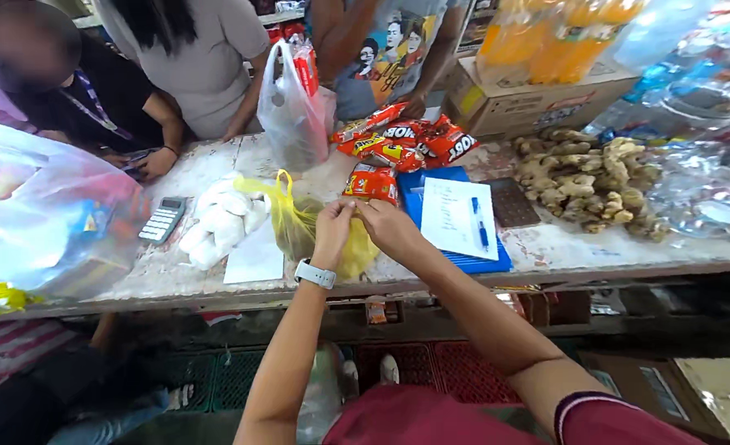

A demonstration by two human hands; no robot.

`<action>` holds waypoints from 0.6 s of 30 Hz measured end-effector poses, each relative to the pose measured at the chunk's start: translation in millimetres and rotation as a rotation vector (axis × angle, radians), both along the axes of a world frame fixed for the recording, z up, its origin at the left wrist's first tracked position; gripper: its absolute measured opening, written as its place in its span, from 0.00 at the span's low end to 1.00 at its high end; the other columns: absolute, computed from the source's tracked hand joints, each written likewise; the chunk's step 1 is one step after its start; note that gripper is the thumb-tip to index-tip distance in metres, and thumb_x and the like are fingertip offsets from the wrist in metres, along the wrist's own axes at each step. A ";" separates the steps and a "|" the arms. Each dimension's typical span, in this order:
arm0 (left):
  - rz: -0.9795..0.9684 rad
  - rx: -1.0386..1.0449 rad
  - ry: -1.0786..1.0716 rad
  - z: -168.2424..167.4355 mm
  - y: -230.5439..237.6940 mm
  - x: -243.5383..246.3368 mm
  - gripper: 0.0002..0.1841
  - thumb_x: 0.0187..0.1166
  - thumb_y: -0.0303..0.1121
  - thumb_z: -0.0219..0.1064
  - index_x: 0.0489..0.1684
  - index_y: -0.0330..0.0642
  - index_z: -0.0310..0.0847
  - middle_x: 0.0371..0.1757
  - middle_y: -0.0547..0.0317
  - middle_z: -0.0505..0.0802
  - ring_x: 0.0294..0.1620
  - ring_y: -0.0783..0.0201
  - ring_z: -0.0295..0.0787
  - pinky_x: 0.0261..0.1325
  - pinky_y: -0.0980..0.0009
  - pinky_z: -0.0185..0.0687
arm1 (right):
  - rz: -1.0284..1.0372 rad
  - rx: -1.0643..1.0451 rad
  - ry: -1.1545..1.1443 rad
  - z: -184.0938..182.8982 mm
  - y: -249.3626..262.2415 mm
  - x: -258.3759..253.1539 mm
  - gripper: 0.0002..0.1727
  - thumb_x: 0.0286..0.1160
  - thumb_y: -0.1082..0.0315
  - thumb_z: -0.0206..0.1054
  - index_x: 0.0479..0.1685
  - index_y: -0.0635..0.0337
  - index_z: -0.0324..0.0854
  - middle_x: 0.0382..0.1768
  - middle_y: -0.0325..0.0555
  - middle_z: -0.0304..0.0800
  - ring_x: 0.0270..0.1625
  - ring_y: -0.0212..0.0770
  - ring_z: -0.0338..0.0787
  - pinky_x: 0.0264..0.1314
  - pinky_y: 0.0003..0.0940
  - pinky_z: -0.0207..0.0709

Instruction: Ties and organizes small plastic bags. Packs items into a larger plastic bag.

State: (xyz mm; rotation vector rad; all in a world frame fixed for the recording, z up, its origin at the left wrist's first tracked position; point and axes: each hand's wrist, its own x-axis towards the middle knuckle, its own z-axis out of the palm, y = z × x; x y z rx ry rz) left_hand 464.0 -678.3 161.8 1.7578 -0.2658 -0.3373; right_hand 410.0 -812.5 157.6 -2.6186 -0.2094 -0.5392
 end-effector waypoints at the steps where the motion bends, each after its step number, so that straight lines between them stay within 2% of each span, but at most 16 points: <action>1: -0.054 0.078 -0.113 0.8 4.2 0.3 0.13 0.89 0.38 0.61 0.50 0.37 0.86 0.37 0.56 0.90 0.31 0.69 0.81 0.39 0.68 0.79 | 0.027 -0.039 -0.011 5.3 -7.0 -1.3 0.14 0.83 0.76 0.60 0.59 0.72 0.87 0.47 0.66 0.90 0.53 0.65 0.92 0.51 0.58 0.86; 2: -0.079 0.125 -0.214 0.8 6.8 2.6 0.14 0.89 0.39 0.62 0.49 0.35 0.86 0.38 0.51 0.91 0.34 0.63 0.85 0.43 0.61 0.82 | 0.077 -0.051 -0.009 12.0 -15.5 -1.6 0.12 0.83 0.76 0.60 0.54 0.70 0.88 0.47 0.64 0.91 0.52 0.63 0.92 0.51 0.58 0.87; 4: -0.069 0.154 -0.319 3.5 9.2 9.1 0.17 0.90 0.41 0.59 0.44 0.35 0.86 0.32 0.51 0.87 0.29 0.62 0.81 0.38 0.60 0.79 | 0.204 0.034 0.087 23.3 -33.6 1.0 0.13 0.87 0.71 0.58 0.49 0.69 0.88 0.44 0.60 0.92 0.50 0.58 0.93 0.54 0.56 0.86; 5: -0.059 0.165 -0.348 3.9 11.9 12.9 0.18 0.92 0.42 0.56 0.46 0.35 0.84 0.32 0.52 0.86 0.28 0.62 0.79 0.36 0.61 0.78 | 0.248 0.132 0.175 24.3 -43.1 3.1 0.15 0.90 0.69 0.56 0.46 0.69 0.87 0.41 0.58 0.91 0.47 0.53 0.92 0.54 0.53 0.84; 7: -0.023 0.198 -0.383 -3.5 23.3 21.3 0.18 0.93 0.41 0.53 0.54 0.33 0.82 0.35 0.47 0.87 0.31 0.58 0.82 0.39 0.57 0.81 | 0.241 0.312 0.303 7.3 -63.4 5.5 0.18 0.93 0.64 0.52 0.42 0.67 0.85 0.34 0.51 0.86 0.36 0.43 0.84 0.44 0.44 0.79; 8: -0.001 0.225 -0.389 -13.2 31.7 26.8 0.19 0.94 0.41 0.53 0.58 0.33 0.81 0.39 0.44 0.89 0.34 0.55 0.85 0.42 0.54 0.84 | 0.189 0.354 0.338 -9.0 -74.1 4.8 0.19 0.94 0.64 0.52 0.41 0.67 0.84 0.33 0.51 0.85 0.34 0.43 0.83 0.42 0.44 0.78; 10: 0.027 0.296 -0.386 -41.3 48.8 36.4 0.19 0.93 0.40 0.53 0.62 0.31 0.80 0.44 0.38 0.91 0.39 0.49 0.89 0.49 0.48 0.85 | 0.032 0.325 0.396 -44.3 -87.5 -2.2 0.18 0.93 0.66 0.54 0.39 0.70 0.83 0.32 0.59 0.85 0.36 0.54 0.85 0.44 0.55 0.78; 12: -0.023 0.410 -0.410 -66.0 58.7 31.6 0.20 0.92 0.40 0.55 0.56 0.28 0.82 0.41 0.37 0.91 0.40 0.45 0.89 0.50 0.45 0.85 | -0.112 0.287 0.495 -65.2 -87.7 -6.8 0.17 0.92 0.68 0.54 0.44 0.74 0.85 0.40 0.67 0.88 0.47 0.63 0.89 0.56 0.64 0.79; 13: -0.086 0.488 -0.397 -66.8 58.8 25.7 0.22 0.91 0.42 0.57 0.50 0.27 0.85 0.39 0.36 0.91 0.42 0.43 0.90 0.53 0.43 0.84 | -0.164 0.325 0.519 -62.2 -83.7 -7.2 0.18 0.92 0.68 0.53 0.47 0.74 0.84 0.42 0.68 0.88 0.48 0.63 0.90 0.58 0.62 0.79; 15: -0.262 0.636 -0.236 -47.1 53.9 14.1 0.28 0.92 0.48 0.53 0.45 0.27 0.88 0.41 0.36 0.92 0.48 0.42 0.90 0.60 0.41 0.80 | -0.192 0.568 0.478 -33.7 -72.5 -9.5 0.19 0.94 0.66 0.50 0.55 0.72 0.83 0.40 0.61 0.89 0.39 0.52 0.88 0.47 0.49 0.81; 16: -0.315 0.630 -0.125 -35.9 50.1 10.6 0.27 0.93 0.48 0.53 0.45 0.28 0.89 0.41 0.41 0.93 0.44 0.49 0.90 0.58 0.47 0.81 | -0.159 0.732 0.440 -17.1 -64.3 -12.6 0.19 0.95 0.63 0.50 0.57 0.68 0.82 0.39 0.54 0.88 0.33 0.43 0.86 0.38 0.40 0.81; 17: -0.294 0.526 -0.025 -27.6 45.8 6.4 0.24 0.93 0.44 0.54 0.43 0.31 0.88 0.35 0.50 0.91 0.33 0.60 0.84 0.44 0.61 0.81 | -0.099 0.867 0.411 -1.0 -51.9 -17.2 0.17 0.94 0.61 0.51 0.57 0.65 0.81 0.38 0.48 0.87 0.30 0.36 0.84 0.33 0.33 0.80; 18: -0.189 0.315 0.075 -23.9 39.2 0.9 0.20 0.93 0.41 0.53 0.39 0.35 0.86 0.27 0.62 0.85 0.18 0.72 0.71 0.24 0.76 0.70 | -0.015 0.923 0.401 13.9 -36.0 -22.6 0.16 0.92 0.62 0.52 0.57 0.65 0.80 0.41 0.47 0.87 0.32 0.35 0.84 0.34 0.32 0.81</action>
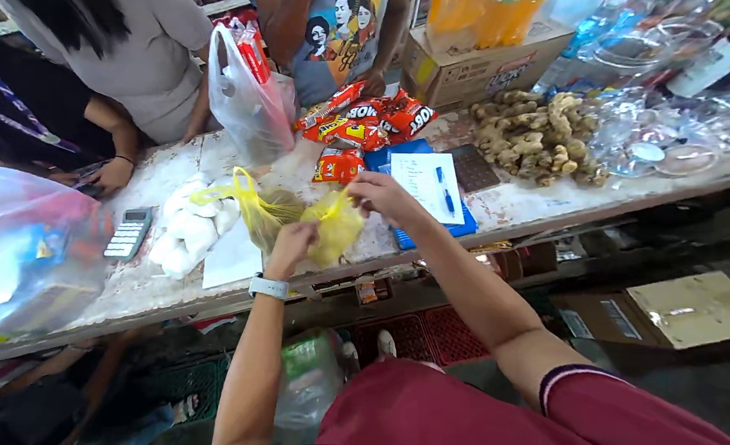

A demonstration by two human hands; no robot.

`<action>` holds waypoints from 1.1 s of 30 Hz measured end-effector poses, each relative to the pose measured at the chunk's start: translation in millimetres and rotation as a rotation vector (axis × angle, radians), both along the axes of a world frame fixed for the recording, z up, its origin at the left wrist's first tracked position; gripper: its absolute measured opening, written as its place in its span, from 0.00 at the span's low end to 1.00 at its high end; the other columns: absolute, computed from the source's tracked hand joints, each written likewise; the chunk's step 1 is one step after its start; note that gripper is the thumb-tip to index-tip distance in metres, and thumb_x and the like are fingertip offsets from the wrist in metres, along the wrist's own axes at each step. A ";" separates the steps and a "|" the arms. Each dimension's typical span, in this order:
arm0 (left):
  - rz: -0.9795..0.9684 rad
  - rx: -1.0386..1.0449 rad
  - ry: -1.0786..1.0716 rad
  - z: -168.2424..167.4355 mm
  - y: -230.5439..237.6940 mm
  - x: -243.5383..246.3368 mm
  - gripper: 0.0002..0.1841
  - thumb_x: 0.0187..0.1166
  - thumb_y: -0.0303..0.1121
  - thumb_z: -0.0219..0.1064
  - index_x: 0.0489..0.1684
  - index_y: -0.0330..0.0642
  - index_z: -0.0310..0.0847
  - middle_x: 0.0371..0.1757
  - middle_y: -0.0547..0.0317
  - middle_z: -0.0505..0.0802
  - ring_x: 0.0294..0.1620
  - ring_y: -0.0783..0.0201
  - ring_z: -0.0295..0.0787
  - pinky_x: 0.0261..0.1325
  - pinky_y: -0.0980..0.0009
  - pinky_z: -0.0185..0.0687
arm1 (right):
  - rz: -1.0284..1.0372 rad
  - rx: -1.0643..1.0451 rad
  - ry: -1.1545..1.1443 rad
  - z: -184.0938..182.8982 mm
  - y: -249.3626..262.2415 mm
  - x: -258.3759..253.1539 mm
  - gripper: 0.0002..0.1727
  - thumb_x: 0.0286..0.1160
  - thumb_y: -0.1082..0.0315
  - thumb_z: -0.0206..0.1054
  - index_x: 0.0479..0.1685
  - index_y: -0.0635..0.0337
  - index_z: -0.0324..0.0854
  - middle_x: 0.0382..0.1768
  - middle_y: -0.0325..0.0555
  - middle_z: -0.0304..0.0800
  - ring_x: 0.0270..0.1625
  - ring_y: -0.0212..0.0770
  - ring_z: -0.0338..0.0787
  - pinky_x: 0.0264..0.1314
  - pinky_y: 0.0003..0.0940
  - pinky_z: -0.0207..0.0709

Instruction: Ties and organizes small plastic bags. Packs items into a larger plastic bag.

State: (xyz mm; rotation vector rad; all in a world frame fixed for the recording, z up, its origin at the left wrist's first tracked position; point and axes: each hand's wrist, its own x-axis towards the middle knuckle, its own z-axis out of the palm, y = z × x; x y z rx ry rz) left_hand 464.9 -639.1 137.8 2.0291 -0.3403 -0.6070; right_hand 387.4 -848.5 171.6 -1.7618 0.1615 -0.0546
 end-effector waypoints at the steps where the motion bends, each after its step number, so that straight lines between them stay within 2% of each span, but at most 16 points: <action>1: 0.151 -0.228 0.109 3.0 -9.4 -4.0 0.18 0.94 0.40 0.52 0.37 0.39 0.82 0.24 0.68 0.83 0.13 0.79 0.63 0.17 0.82 0.62 | 0.077 -0.025 -0.045 12.2 18.3 -4.0 0.15 0.90 0.65 0.54 0.57 0.69 0.80 0.45 0.52 0.87 0.36 0.38 0.86 0.40 0.37 0.84; 2: 0.239 -0.407 0.166 3.9 -17.3 -7.2 0.17 0.94 0.41 0.52 0.40 0.43 0.83 0.26 0.71 0.85 0.14 0.82 0.65 0.18 0.85 0.63 | 0.153 -0.125 -0.099 20.7 37.7 -6.5 0.14 0.89 0.69 0.57 0.51 0.73 0.82 0.49 0.57 0.86 0.43 0.44 0.88 0.47 0.41 0.86; 4: 0.203 -0.590 0.127 -4.1 -26.4 -12.4 0.15 0.92 0.40 0.49 0.47 0.47 0.83 0.33 0.72 0.89 0.28 0.82 0.81 0.34 0.80 0.81 | 0.193 -0.305 -0.212 26.0 62.7 -3.2 0.11 0.83 0.71 0.62 0.37 0.71 0.85 0.52 0.60 0.85 0.55 0.50 0.86 0.59 0.45 0.81; 5: 0.166 -0.582 0.042 -8.5 -32.0 -14.9 0.14 0.92 0.39 0.47 0.42 0.49 0.80 0.28 0.74 0.86 0.25 0.82 0.79 0.32 0.80 0.79 | 0.134 -0.301 -0.248 24.7 62.8 3.4 0.12 0.83 0.71 0.61 0.36 0.71 0.85 0.49 0.60 0.85 0.52 0.50 0.86 0.56 0.46 0.80; 6: 0.153 -0.514 -0.080 -11.6 -38.2 -16.2 0.17 0.91 0.38 0.46 0.33 0.50 0.78 0.19 0.75 0.82 0.16 0.83 0.72 0.22 0.82 0.71 | 0.046 -0.229 -0.253 21.9 56.3 11.6 0.12 0.84 0.72 0.59 0.37 0.72 0.84 0.46 0.58 0.84 0.47 0.47 0.86 0.52 0.43 0.81; 7: 0.099 -0.374 -0.216 -12.0 -38.8 -16.6 0.18 0.93 0.36 0.46 0.35 0.45 0.81 0.19 0.70 0.81 0.15 0.79 0.69 0.22 0.79 0.69 | -0.046 -0.091 -0.206 19.6 46.3 20.5 0.13 0.86 0.72 0.56 0.42 0.75 0.82 0.44 0.55 0.84 0.41 0.41 0.87 0.47 0.38 0.84; 9: -0.026 0.001 -0.448 0.7 -38.4 -18.2 0.14 0.88 0.33 0.57 0.48 0.34 0.88 0.36 0.49 0.93 0.32 0.56 0.88 0.41 0.54 0.85 | -0.183 0.186 -0.123 8.4 29.5 33.6 0.13 0.90 0.69 0.51 0.43 0.69 0.78 0.35 0.48 0.82 0.30 0.36 0.85 0.38 0.33 0.84; 11: -0.042 0.270 -0.605 12.6 -46.8 -21.9 0.13 0.82 0.34 0.64 0.44 0.31 0.88 0.41 0.37 0.93 0.44 0.38 0.92 0.49 0.36 0.84 | -0.200 0.240 -0.130 2.8 22.8 32.4 0.13 0.89 0.69 0.52 0.39 0.67 0.77 0.33 0.47 0.82 0.29 0.36 0.85 0.37 0.33 0.85; 16: -0.009 0.569 -0.771 12.7 -57.1 -21.3 0.14 0.82 0.32 0.64 0.54 0.29 0.82 0.53 0.30 0.89 0.47 0.31 0.91 0.42 0.35 0.85 | -0.137 0.215 -0.238 -9.8 15.3 14.0 0.13 0.87 0.71 0.55 0.40 0.70 0.80 0.45 0.51 0.83 0.35 0.37 0.90 0.44 0.35 0.90; 19: -0.077 0.593 -0.798 15.1 -55.0 -19.6 0.15 0.83 0.29 0.64 0.63 0.32 0.79 0.58 0.27 0.87 0.48 0.29 0.91 0.43 0.35 0.85 | -0.138 -0.079 -0.207 -22.0 -12.0 3.8 0.17 0.91 0.66 0.54 0.51 0.73 0.83 0.50 0.58 0.87 0.41 0.42 0.92 0.48 0.39 0.89; 22: -0.169 0.607 -0.820 17.1 -40.8 -12.8 0.17 0.81 0.23 0.63 0.66 0.33 0.81 0.62 0.28 0.86 0.49 0.30 0.91 0.44 0.35 0.86 | -0.388 -0.654 0.178 -41.3 -77.8 -22.2 0.21 0.91 0.64 0.55 0.66 0.74 0.81 0.67 0.70 0.83 0.65 0.61 0.89 0.68 0.57 0.81; 25: -0.192 0.693 -0.783 14.0 -33.5 -9.5 0.21 0.83 0.23 0.59 0.75 0.36 0.74 0.66 0.30 0.84 0.49 0.32 0.92 0.45 0.36 0.86 | -0.573 -0.696 0.621 -56.3 -114.6 -46.6 0.18 0.79 0.69 0.65 0.57 0.80 0.80 0.72 0.79 0.73 0.65 0.75 0.84 0.60 0.70 0.80; 28: -0.171 0.706 -0.770 9.4 -32.3 -11.2 0.22 0.84 0.23 0.58 0.78 0.37 0.72 0.68 0.31 0.85 0.49 0.31 0.92 0.45 0.36 0.86 | -0.578 -0.689 0.648 -65.9 -129.4 -49.7 0.16 0.77 0.69 0.67 0.53 0.77 0.83 0.66 0.74 0.79 0.66 0.70 0.85 0.62 0.67 0.79; 30: -0.156 0.682 -0.771 8.0 -32.7 -12.9 0.22 0.82 0.22 0.60 0.76 0.36 0.73 0.67 0.30 0.85 0.49 0.30 0.92 0.45 0.35 0.86 | -0.624 -0.589 0.419 -68.2 -141.0 -55.1 0.17 0.73 0.68 0.71 0.54 0.76 0.85 0.57 0.73 0.85 0.63 0.68 0.86 0.64 0.67 0.77; 31: -0.149 0.677 -0.760 8.3 -33.3 -13.4 0.22 0.82 0.22 0.60 0.76 0.36 0.73 0.67 0.30 0.85 0.49 0.30 0.92 0.45 0.34 0.85 | -0.644 -0.499 0.256 -70.5 -144.0 -56.9 0.17 0.72 0.70 0.71 0.54 0.75 0.85 0.52 0.70 0.87 0.56 0.64 0.88 0.60 0.64 0.78; 33: -0.145 0.652 -0.740 8.7 -32.9 -14.2 0.22 0.82 0.22 0.60 0.76 0.35 0.73 0.68 0.29 0.84 0.49 0.28 0.91 0.45 0.31 0.84 | -0.658 -0.226 -0.052 -83.0 -139.9 -53.2 0.10 0.73 0.73 0.64 0.47 0.73 0.80 0.41 0.56 0.88 0.35 0.44 0.89 0.40 0.43 0.85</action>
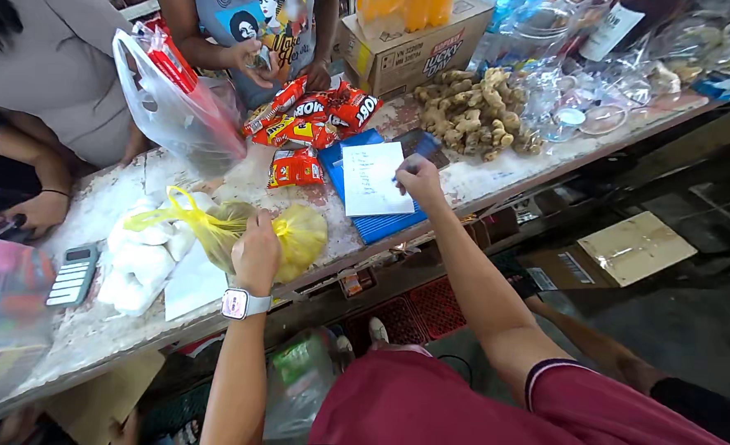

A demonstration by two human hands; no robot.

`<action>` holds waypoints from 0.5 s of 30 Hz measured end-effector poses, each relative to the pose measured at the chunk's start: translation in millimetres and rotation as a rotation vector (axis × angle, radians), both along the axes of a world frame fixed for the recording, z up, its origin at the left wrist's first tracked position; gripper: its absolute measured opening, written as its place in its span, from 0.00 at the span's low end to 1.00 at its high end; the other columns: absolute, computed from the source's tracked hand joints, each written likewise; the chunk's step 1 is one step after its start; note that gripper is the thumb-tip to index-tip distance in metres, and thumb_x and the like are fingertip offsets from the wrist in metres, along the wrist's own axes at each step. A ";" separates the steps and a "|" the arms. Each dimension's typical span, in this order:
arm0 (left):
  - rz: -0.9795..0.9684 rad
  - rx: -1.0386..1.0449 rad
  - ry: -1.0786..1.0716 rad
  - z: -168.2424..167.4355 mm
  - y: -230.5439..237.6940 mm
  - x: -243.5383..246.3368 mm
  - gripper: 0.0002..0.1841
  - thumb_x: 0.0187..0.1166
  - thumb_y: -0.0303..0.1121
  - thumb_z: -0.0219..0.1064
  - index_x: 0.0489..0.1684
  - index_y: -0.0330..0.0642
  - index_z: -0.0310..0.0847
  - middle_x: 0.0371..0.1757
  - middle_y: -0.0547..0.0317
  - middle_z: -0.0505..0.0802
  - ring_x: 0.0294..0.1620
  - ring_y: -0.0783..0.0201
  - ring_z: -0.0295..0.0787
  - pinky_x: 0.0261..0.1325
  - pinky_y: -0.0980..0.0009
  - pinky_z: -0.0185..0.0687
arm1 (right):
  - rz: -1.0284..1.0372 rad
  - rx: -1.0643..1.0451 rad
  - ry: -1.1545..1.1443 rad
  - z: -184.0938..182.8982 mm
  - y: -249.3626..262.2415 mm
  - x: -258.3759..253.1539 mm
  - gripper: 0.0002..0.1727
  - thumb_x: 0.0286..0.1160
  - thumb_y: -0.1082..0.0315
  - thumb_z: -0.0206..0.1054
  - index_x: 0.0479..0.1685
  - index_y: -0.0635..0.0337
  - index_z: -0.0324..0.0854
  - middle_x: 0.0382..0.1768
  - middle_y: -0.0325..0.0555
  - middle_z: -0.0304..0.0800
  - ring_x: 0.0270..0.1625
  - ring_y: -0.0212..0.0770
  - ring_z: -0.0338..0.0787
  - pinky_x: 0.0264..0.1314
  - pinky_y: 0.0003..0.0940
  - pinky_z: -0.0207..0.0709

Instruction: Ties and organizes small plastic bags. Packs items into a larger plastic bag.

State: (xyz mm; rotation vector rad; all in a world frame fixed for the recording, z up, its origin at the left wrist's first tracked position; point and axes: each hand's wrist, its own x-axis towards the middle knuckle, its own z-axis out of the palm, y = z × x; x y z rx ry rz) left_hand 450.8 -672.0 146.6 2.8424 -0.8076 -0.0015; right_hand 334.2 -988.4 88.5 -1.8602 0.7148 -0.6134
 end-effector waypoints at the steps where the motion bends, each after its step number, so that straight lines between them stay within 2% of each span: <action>1: -0.005 -0.013 0.002 -0.4 0.7 -0.2 0.22 0.81 0.21 0.60 0.76 0.34 0.73 0.68 0.29 0.85 0.49 0.27 0.91 0.45 0.31 0.84 | 0.041 0.156 -0.153 -5.8 6.0 3.9 0.07 0.74 0.76 0.59 0.46 0.71 0.74 0.45 0.52 0.87 0.34 0.38 0.90 0.39 0.36 0.88; 3: -0.004 -0.020 -0.011 -1.9 1.8 -1.0 0.22 0.80 0.21 0.60 0.75 0.35 0.74 0.67 0.29 0.85 0.49 0.27 0.91 0.45 0.31 0.84 | 0.102 0.445 -0.309 -16.1 19.9 12.7 0.05 0.73 0.79 0.54 0.44 0.64 0.69 0.47 0.49 0.88 0.37 0.37 0.92 0.44 0.38 0.90; 5: 0.003 -0.025 -0.029 -3.4 3.0 -2.2 0.23 0.80 0.21 0.61 0.75 0.36 0.75 0.66 0.29 0.86 0.49 0.28 0.91 0.46 0.32 0.85 | 0.136 0.544 -0.294 -25.2 32.4 19.4 0.05 0.78 0.77 0.60 0.42 0.60 0.69 0.39 0.44 0.88 0.34 0.37 0.91 0.42 0.37 0.91; 7: 0.006 -0.026 -0.039 -3.3 4.0 -3.9 0.23 0.80 0.21 0.61 0.76 0.35 0.75 0.65 0.30 0.86 0.49 0.28 0.91 0.46 0.33 0.85 | 0.123 0.485 -0.195 -28.2 40.0 25.7 0.09 0.78 0.74 0.69 0.43 0.63 0.71 0.29 0.43 0.85 0.24 0.35 0.88 0.33 0.33 0.90; 8: 0.005 -0.029 -0.042 -3.9 4.7 -4.2 0.22 0.81 0.21 0.60 0.76 0.34 0.75 0.65 0.29 0.86 0.49 0.28 0.91 0.46 0.33 0.85 | 0.125 0.451 -0.139 -26.9 40.4 28.0 0.12 0.77 0.73 0.72 0.44 0.64 0.70 0.28 0.44 0.83 0.21 0.35 0.87 0.29 0.32 0.89; 10: 0.001 -0.033 -0.048 -5.4 6.2 -4.6 0.22 0.81 0.21 0.60 0.74 0.34 0.75 0.65 0.30 0.86 0.49 0.29 0.91 0.46 0.33 0.85 | 0.127 0.342 -0.049 -25.5 39.6 30.7 0.13 0.75 0.70 0.75 0.38 0.65 0.74 0.21 0.43 0.84 0.16 0.32 0.84 0.23 0.28 0.84; 12: 0.003 -0.044 -0.044 -5.6 6.3 -5.1 0.22 0.81 0.21 0.60 0.75 0.34 0.75 0.66 0.30 0.86 0.50 0.29 0.91 0.46 0.33 0.85 | 0.175 0.151 -0.025 -25.9 37.4 33.1 0.13 0.77 0.68 0.73 0.32 0.66 0.75 0.19 0.41 0.82 0.16 0.29 0.81 0.23 0.26 0.80; 15: 0.013 -0.048 -0.041 -5.8 7.0 -5.7 0.22 0.82 0.21 0.60 0.75 0.34 0.75 0.67 0.30 0.86 0.51 0.29 0.91 0.47 0.34 0.85 | 0.181 -0.033 -0.102 -38.9 38.9 38.2 0.12 0.77 0.72 0.66 0.25 0.66 0.73 0.16 0.40 0.75 0.16 0.30 0.77 0.24 0.27 0.76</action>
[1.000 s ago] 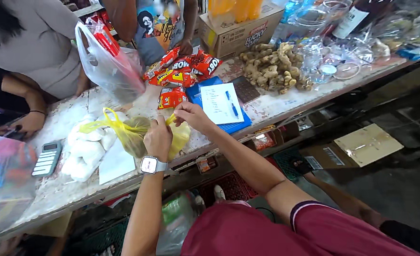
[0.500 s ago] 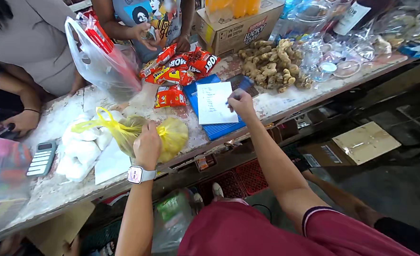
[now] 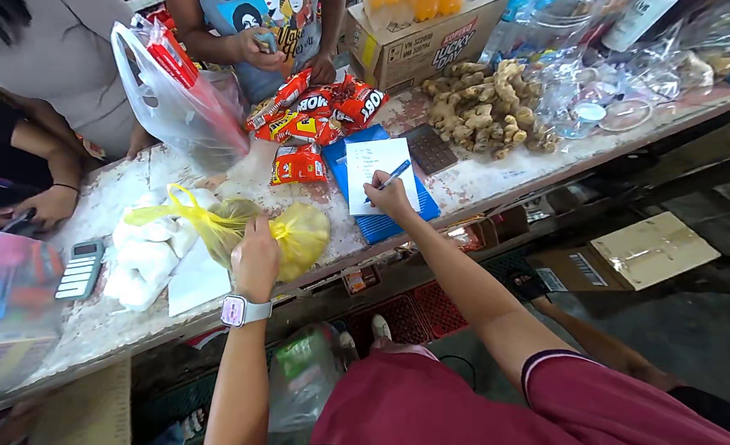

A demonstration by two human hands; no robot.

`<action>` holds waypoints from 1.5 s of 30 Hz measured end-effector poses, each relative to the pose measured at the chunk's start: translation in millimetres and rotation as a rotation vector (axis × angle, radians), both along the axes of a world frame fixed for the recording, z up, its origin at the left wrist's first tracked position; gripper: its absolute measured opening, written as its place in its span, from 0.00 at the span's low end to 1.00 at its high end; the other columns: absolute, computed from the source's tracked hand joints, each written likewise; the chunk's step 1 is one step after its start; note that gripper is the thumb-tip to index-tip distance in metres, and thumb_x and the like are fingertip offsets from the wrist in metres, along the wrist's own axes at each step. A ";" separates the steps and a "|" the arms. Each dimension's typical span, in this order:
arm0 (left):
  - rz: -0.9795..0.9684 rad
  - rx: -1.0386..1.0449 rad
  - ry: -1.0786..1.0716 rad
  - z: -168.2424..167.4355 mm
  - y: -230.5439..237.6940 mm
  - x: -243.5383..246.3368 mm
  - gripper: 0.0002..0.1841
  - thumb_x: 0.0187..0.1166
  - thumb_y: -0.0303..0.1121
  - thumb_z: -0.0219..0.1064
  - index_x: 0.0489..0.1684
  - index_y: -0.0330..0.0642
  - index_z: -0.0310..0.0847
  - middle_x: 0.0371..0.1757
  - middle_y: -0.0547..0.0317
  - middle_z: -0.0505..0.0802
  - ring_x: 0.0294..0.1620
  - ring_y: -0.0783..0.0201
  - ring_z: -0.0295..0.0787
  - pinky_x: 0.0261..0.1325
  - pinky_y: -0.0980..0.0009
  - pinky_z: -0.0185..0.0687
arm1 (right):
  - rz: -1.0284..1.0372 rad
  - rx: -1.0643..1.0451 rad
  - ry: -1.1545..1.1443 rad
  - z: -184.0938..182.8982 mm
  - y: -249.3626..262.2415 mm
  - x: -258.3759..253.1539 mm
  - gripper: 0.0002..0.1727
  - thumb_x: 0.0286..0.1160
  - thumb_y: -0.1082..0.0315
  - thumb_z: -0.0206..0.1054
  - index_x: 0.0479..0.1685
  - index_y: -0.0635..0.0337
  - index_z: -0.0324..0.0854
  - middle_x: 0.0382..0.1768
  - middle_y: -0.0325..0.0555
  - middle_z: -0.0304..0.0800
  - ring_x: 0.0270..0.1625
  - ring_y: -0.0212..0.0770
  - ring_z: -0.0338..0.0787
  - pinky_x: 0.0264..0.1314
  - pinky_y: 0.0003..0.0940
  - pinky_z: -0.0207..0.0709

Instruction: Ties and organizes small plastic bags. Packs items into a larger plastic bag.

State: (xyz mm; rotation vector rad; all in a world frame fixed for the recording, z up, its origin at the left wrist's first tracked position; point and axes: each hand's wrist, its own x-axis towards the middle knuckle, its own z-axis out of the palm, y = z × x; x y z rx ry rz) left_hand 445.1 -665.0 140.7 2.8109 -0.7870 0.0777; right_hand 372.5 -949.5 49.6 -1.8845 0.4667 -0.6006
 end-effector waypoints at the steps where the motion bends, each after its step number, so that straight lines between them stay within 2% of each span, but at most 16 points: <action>1: 0.007 0.003 0.003 0.1 -0.2 0.1 0.22 0.82 0.21 0.59 0.76 0.35 0.75 0.67 0.31 0.86 0.51 0.29 0.91 0.47 0.34 0.85 | -0.004 -0.019 -0.022 -2.7 0.1 0.5 0.12 0.76 0.73 0.65 0.24 0.65 0.72 0.16 0.40 0.73 0.16 0.29 0.76 0.24 0.26 0.75; 8: 0.028 0.006 0.020 0.0 1.0 -4.3 0.21 0.82 0.20 0.59 0.75 0.34 0.75 0.65 0.30 0.87 0.51 0.29 0.91 0.47 0.34 0.85 | -0.022 -0.090 -0.049 -8.0 2.3 -1.6 0.12 0.74 0.75 0.64 0.22 0.67 0.71 0.16 0.42 0.71 0.17 0.31 0.74 0.25 0.28 0.72; 12: 0.029 -0.001 0.029 0.0 2.9 -4.7 0.22 0.81 0.20 0.59 0.75 0.33 0.75 0.64 0.30 0.87 0.51 0.29 0.91 0.48 0.33 0.85 | -0.054 -0.122 -0.027 -5.1 -5.3 -10.7 0.12 0.76 0.73 0.63 0.23 0.64 0.71 0.15 0.42 0.71 0.15 0.32 0.72 0.21 0.28 0.70; 16: 0.047 0.031 0.098 3.1 0.7 -4.1 0.22 0.82 0.22 0.59 0.77 0.35 0.73 0.68 0.30 0.85 0.54 0.28 0.90 0.51 0.31 0.83 | 0.007 -0.148 0.027 -1.5 -6.2 -14.7 0.12 0.78 0.73 0.65 0.26 0.70 0.75 0.19 0.51 0.78 0.18 0.40 0.80 0.24 0.37 0.78; 20: 0.042 0.024 0.065 2.7 -2.8 -4.1 0.20 0.82 0.21 0.59 0.73 0.33 0.75 0.65 0.30 0.87 0.52 0.28 0.90 0.49 0.32 0.83 | 0.008 -0.169 0.004 -2.5 -5.9 -14.8 0.12 0.75 0.74 0.65 0.23 0.68 0.74 0.17 0.48 0.76 0.17 0.37 0.78 0.22 0.32 0.76; 25: 0.039 0.022 0.058 3.7 -3.8 -4.0 0.21 0.82 0.21 0.59 0.74 0.33 0.75 0.67 0.29 0.86 0.53 0.28 0.90 0.50 0.32 0.83 | -0.023 -0.202 0.006 -3.7 -6.1 -14.1 0.12 0.75 0.75 0.65 0.24 0.70 0.74 0.19 0.51 0.75 0.19 0.40 0.77 0.24 0.35 0.75; 28: 0.034 0.000 0.039 1.1 -2.9 -3.7 0.20 0.82 0.21 0.58 0.73 0.33 0.76 0.67 0.30 0.86 0.53 0.29 0.91 0.49 0.33 0.84 | -0.047 -0.236 -0.052 -7.6 -6.3 -14.5 0.12 0.71 0.77 0.64 0.20 0.67 0.71 0.17 0.47 0.70 0.20 0.36 0.70 0.24 0.31 0.64; 29: 0.035 -0.007 0.037 0.8 -2.6 -3.3 0.20 0.83 0.21 0.58 0.73 0.33 0.76 0.67 0.31 0.86 0.53 0.29 0.91 0.49 0.33 0.84 | -0.058 -0.229 -0.051 -7.9 -7.0 -14.2 0.13 0.72 0.77 0.64 0.20 0.66 0.70 0.17 0.45 0.70 0.19 0.35 0.69 0.24 0.30 0.64; 33: 0.036 -0.016 0.035 -0.1 -0.7 -4.2 0.20 0.82 0.20 0.59 0.73 0.33 0.76 0.66 0.30 0.87 0.53 0.29 0.91 0.49 0.33 0.84 | -0.054 -0.225 -0.036 -6.7 -5.8 -15.1 0.13 0.72 0.76 0.65 0.20 0.67 0.71 0.17 0.46 0.72 0.18 0.35 0.72 0.23 0.30 0.67; 35: 0.035 -0.018 0.030 -0.5 -0.8 -3.7 0.20 0.82 0.21 0.59 0.73 0.33 0.76 0.65 0.30 0.87 0.52 0.29 0.91 0.48 0.33 0.84 | -0.078 -0.248 -0.050 -8.0 -5.7 -14.2 0.13 0.71 0.77 0.64 0.19 0.65 0.69 0.16 0.45 0.69 0.19 0.35 0.70 0.23 0.29 0.64; 37: 0.038 -0.008 0.030 -1.3 -0.7 -3.8 0.21 0.82 0.21 0.58 0.74 0.33 0.76 0.65 0.30 0.87 0.52 0.29 0.91 0.48 0.33 0.84 | -0.087 -0.302 -0.067 -6.9 -4.0 -15.2 0.13 0.71 0.78 0.64 0.19 0.67 0.69 0.18 0.48 0.69 0.21 0.38 0.70 0.25 0.33 0.63; 41: 0.061 0.002 0.048 1.2 -2.2 -4.7 0.21 0.83 0.22 0.59 0.75 0.34 0.75 0.65 0.31 0.87 0.53 0.30 0.91 0.49 0.33 0.84 | -0.079 -0.241 0.028 -2.9 -8.6 -18.0 0.13 0.74 0.75 0.65 0.21 0.68 0.72 0.17 0.49 0.74 0.19 0.39 0.76 0.24 0.35 0.72; 45: 0.052 0.007 0.060 2.0 -2.6 -5.3 0.21 0.83 0.22 0.59 0.75 0.34 0.75 0.66 0.30 0.86 0.54 0.29 0.90 0.51 0.32 0.84 | -0.083 -0.245 0.006 -2.6 -7.4 -20.1 0.13 0.72 0.76 0.64 0.19 0.67 0.70 0.16 0.46 0.68 0.19 0.37 0.69 0.24 0.34 0.63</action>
